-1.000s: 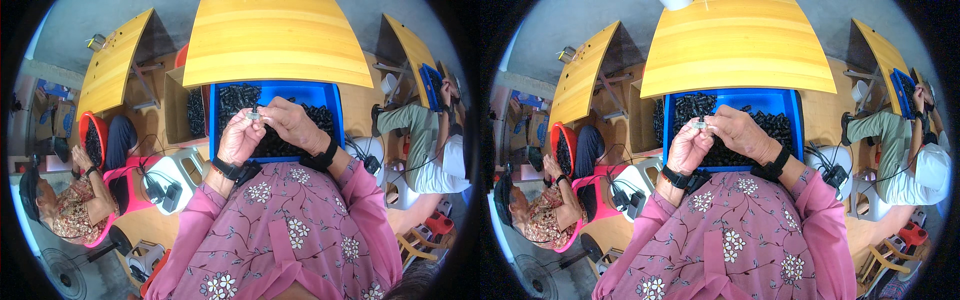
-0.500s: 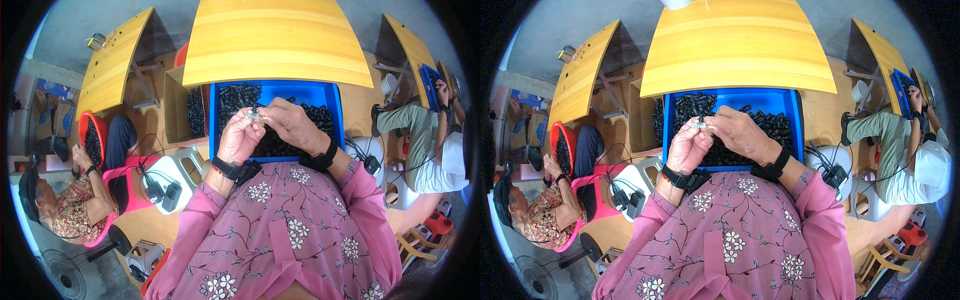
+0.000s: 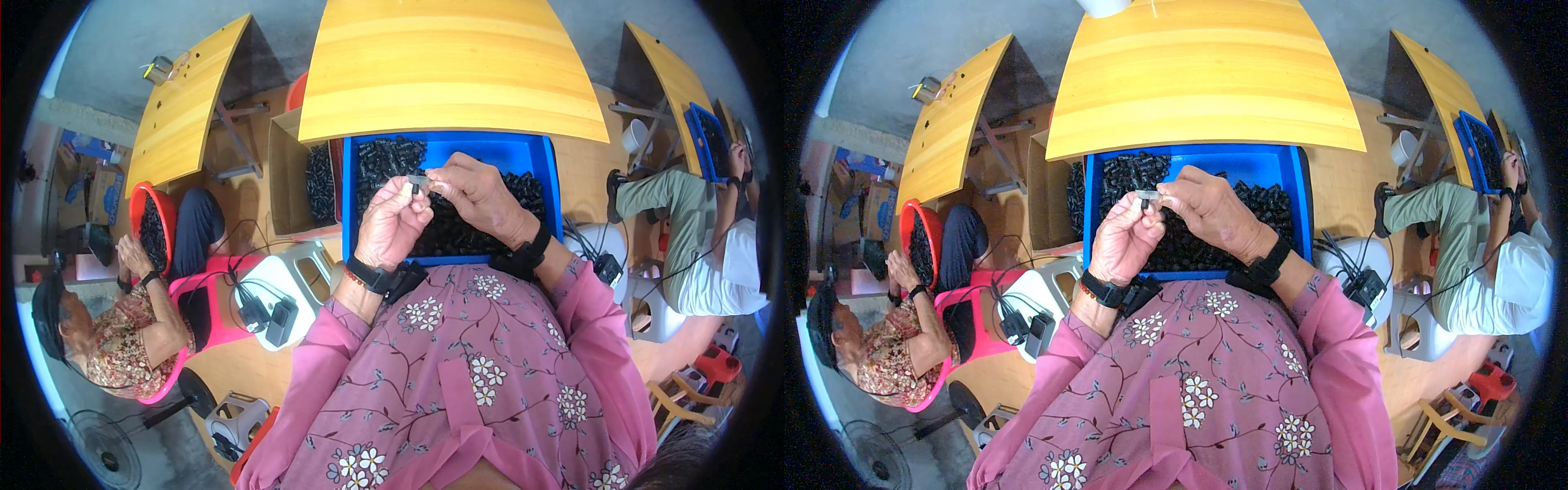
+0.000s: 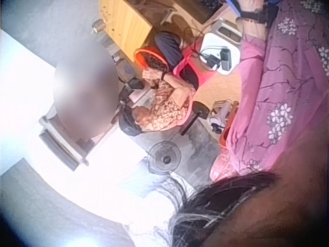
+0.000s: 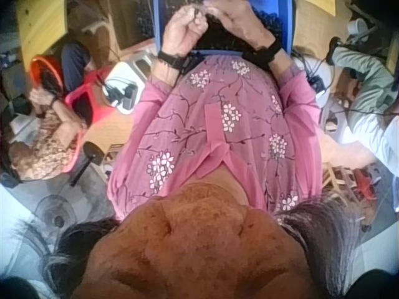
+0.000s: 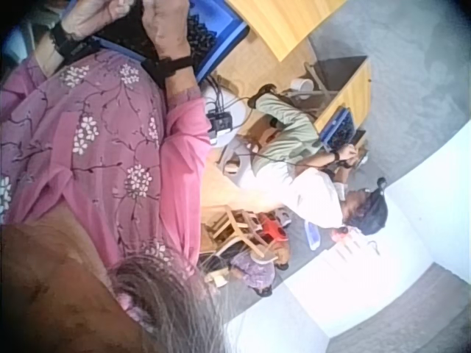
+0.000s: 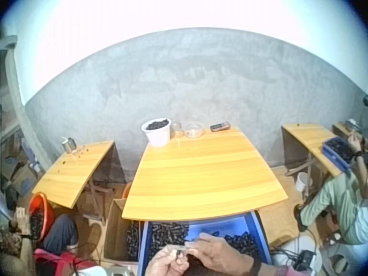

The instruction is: Assembling small black plastic components by hand at a workstation.

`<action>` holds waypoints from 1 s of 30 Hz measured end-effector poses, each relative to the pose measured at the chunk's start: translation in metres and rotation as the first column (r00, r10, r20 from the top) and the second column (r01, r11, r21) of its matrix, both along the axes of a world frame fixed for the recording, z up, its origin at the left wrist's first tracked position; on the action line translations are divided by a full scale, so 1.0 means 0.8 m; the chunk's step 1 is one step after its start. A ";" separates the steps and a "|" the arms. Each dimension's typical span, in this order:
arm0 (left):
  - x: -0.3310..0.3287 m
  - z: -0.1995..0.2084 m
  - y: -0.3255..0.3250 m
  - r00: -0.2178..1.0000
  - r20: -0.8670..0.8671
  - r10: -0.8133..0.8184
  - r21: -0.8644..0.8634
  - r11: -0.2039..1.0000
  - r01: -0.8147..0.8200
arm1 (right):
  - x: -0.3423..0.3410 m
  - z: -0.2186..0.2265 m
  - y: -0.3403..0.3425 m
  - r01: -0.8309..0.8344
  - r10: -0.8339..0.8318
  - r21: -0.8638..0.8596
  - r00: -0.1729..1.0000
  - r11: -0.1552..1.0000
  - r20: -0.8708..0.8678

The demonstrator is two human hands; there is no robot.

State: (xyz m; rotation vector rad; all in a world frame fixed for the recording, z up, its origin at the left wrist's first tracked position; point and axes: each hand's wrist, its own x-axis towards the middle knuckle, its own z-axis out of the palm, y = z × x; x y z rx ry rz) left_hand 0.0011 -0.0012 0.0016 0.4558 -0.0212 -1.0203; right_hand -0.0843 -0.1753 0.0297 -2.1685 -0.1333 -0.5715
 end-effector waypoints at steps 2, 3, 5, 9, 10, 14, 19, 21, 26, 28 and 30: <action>0.000 0.003 -0.002 1.000 0.000 0.003 0.001 1.000 -0.003 | 0.000 0.000 0.001 0.013 -0.013 0.004 1.000 1.000 -0.005; 0.000 0.003 -0.002 1.000 0.000 0.006 0.002 1.000 -0.006 | 0.000 -0.001 0.002 0.011 -0.010 0.079 1.000 0.997 -0.012; 0.002 0.001 -0.002 1.000 0.007 -0.011 -0.015 1.000 0.011 | 0.001 0.000 0.005 0.007 -0.004 0.155 1.000 0.988 -0.020; 0.001 0.000 -0.001 0.999 0.023 -0.022 -0.012 1.000 0.023 | 0.003 0.005 0.006 0.068 0.020 0.425 0.980 0.903 -0.200; 0.000 0.001 -0.002 1.000 0.022 -0.022 -0.013 1.000 0.022 | 0.004 0.007 0.005 0.088 -0.006 0.370 0.976 0.925 -0.217; -0.002 0.004 -0.001 1.000 0.011 -0.010 0.074 0.997 0.010 | 0.012 0.017 0.013 0.057 0.016 0.357 0.980 0.932 -0.199; 0.001 -0.003 0.002 0.997 0.035 -0.063 0.028 0.998 0.062 | 0.016 0.020 0.011 0.040 0.077 0.433 0.966 0.901 -0.248; 0.003 -0.003 0.001 0.994 0.006 -0.106 -0.024 0.994 0.106 | 0.017 0.018 0.010 0.045 0.072 0.422 0.964 0.906 -0.257; 0.007 0.004 0.000 1.000 -0.027 -0.004 -0.042 0.999 0.003 | 0.022 0.008 -0.002 0.067 0.028 0.397 0.973 0.915 -0.229; 0.015 0.002 0.002 0.978 -0.024 0.208 -0.026 0.978 -0.209 | 0.024 0.003 -0.017 0.182 -0.107 0.279 0.959 0.943 -0.264; 0.035 -0.008 0.010 0.907 -0.029 0.420 -0.076 0.904 -0.421 | 0.025 -0.009 -0.034 0.233 -0.168 0.197 0.939 0.952 -0.300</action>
